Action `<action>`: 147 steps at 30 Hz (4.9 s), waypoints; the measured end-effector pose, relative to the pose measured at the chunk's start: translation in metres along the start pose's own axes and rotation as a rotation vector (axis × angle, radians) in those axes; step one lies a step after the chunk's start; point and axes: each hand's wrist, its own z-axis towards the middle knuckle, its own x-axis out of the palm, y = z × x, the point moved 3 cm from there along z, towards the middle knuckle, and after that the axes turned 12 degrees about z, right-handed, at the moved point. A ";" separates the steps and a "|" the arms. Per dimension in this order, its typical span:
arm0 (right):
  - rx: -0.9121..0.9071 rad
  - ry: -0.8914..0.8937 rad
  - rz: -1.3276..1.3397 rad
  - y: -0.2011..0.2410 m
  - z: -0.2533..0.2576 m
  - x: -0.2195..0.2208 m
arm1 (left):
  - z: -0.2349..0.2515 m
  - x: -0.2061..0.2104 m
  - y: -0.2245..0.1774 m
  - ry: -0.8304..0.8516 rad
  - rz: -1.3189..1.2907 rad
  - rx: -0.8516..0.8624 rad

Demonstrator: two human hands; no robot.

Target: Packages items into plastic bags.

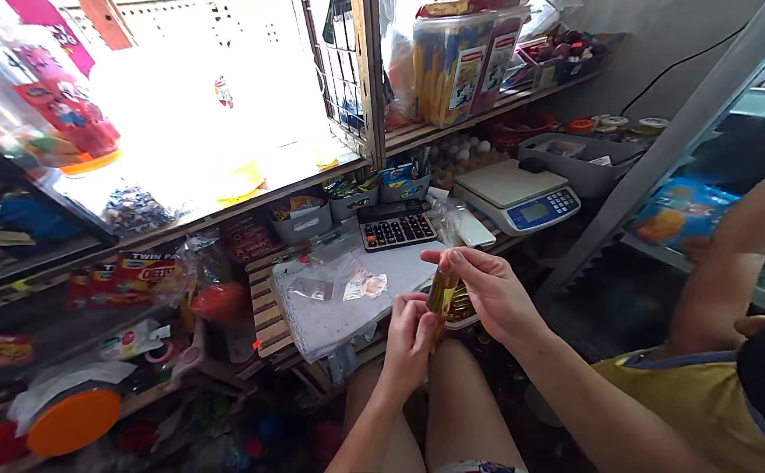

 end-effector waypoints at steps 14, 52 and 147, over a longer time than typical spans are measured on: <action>0.004 0.146 0.071 -0.012 -0.020 -0.030 | -0.011 0.017 0.009 0.518 -0.526 -0.220; -0.541 0.446 -0.953 -0.094 -0.138 -0.094 | -0.033 0.027 0.017 1.127 -0.287 -0.807; -0.389 0.510 -0.710 -0.029 -0.117 -0.081 | -0.014 -0.011 -0.037 0.783 -0.122 -0.022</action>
